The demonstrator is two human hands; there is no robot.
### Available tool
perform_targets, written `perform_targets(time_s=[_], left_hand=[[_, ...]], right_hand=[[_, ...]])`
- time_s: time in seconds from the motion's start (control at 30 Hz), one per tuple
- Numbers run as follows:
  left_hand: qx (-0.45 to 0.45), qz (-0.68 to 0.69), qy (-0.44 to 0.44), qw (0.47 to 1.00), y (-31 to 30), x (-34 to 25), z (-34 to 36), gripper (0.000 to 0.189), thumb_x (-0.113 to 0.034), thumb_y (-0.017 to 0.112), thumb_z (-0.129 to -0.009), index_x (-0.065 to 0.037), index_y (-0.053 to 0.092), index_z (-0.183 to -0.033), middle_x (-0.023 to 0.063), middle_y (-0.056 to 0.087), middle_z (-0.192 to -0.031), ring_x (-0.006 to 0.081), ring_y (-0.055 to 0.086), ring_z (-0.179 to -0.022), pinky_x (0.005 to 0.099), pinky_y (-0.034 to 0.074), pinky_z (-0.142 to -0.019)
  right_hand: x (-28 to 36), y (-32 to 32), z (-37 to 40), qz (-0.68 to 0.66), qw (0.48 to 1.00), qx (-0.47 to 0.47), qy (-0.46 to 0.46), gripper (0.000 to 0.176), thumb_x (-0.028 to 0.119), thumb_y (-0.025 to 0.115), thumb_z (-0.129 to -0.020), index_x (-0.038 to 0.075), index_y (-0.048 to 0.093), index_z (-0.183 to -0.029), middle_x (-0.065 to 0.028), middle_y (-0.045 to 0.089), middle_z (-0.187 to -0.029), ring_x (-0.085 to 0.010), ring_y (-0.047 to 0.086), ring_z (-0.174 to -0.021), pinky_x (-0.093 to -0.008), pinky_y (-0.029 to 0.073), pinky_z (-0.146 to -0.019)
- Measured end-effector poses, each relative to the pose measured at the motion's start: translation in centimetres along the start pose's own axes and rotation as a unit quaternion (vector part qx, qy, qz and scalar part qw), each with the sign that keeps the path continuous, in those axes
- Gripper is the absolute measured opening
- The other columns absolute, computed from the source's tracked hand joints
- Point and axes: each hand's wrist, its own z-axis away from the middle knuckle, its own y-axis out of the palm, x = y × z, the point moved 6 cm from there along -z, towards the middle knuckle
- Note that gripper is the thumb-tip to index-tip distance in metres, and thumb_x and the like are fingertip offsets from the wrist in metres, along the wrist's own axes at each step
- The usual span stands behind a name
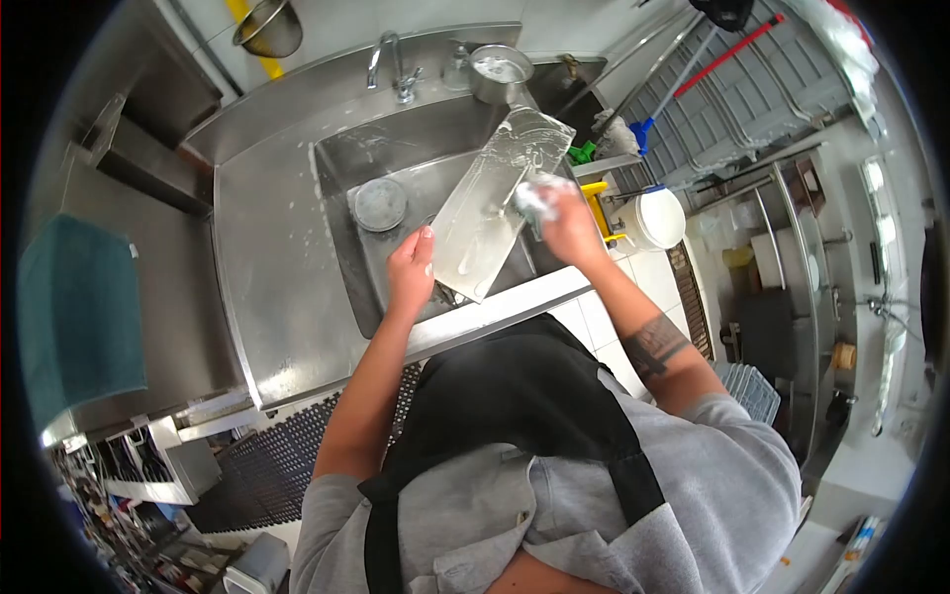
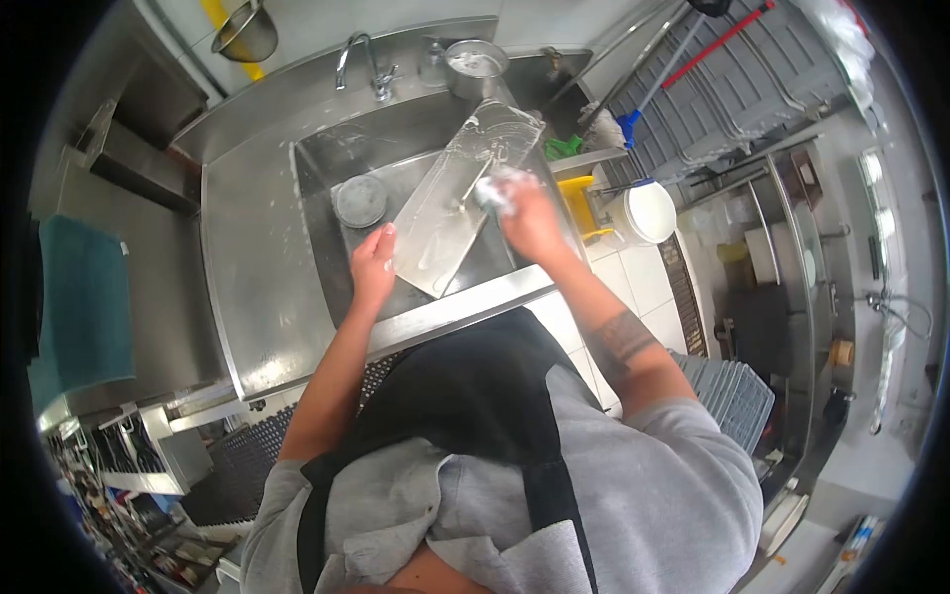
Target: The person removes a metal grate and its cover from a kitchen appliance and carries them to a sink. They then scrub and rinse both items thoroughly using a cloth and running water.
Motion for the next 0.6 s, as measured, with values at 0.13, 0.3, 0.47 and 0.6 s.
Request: perform_targets(time_s=[0.13, 0.3, 0.47, 0.6], left_hand=[[-0.037, 0.006, 0.058, 0.998, 0.4, 0.2, 0.1, 0.041, -0.032, 0.060, -0.105, 0.005, 0.070, -0.120, 0.0072, 0.066, -0.079, 0.0104, 0.057, -0.076, 0.0292, 0.049, -0.073], [-0.007, 0.006, 0.038, 0.999, 2.0, 0.3, 1.4, 0.042, -0.031, 0.062, -0.104, 0.006, 0.070, -0.121, 0.0129, 0.074, -0.091, 0.0144, 0.065, -0.085, 0.0308, 0.052, -0.080], [-0.035, 0.032, 0.063, 0.997, 3.0, 0.0, 1.9, 0.037, -0.027, 0.066, -0.101, 0.006, 0.072, -0.116, 0.0157, 0.073, -0.084, 0.0170, 0.066, -0.077, 0.0318, 0.052, -0.075], [-0.055, 0.016, 0.027, 0.998, 1.3, -0.4, 0.0, 0.034, -0.026, 0.071, -0.098, 0.006, 0.074, -0.109, 0.0097, 0.073, -0.083, 0.0149, 0.065, -0.075, 0.0303, 0.051, -0.073]], right_hand=[[3.2, 1.2, 0.0, 0.000, 0.997, 0.018, -0.079, 0.032, 0.002, 0.068, -0.082, 0.009, 0.071, -0.113, -0.0149, 0.068, -0.123, -0.0417, 0.055, -0.129, -0.0510, 0.043, -0.110], [-1.7, -1.5, -1.6, 0.046, 0.999, -0.021, -0.011, 0.035, 0.004, 0.065, -0.079, 0.011, 0.074, -0.113, -0.0166, 0.066, -0.127, -0.0380, 0.057, -0.123, -0.0525, 0.038, -0.109], [1.2, -1.7, 1.3, 0.033, 0.999, -0.007, -0.005, 0.036, -0.004, 0.064, -0.075, 0.009, 0.072, -0.107, -0.0157, 0.066, -0.119, -0.0419, 0.055, -0.113, -0.0522, 0.038, -0.103], [-1.0, -2.3, 1.0, -0.139, 0.985, 0.105, 0.020, 0.034, -0.002, 0.068, -0.079, 0.009, 0.070, -0.110, -0.0128, 0.066, -0.123, -0.0335, 0.058, -0.124, -0.0456, 0.041, -0.109]])
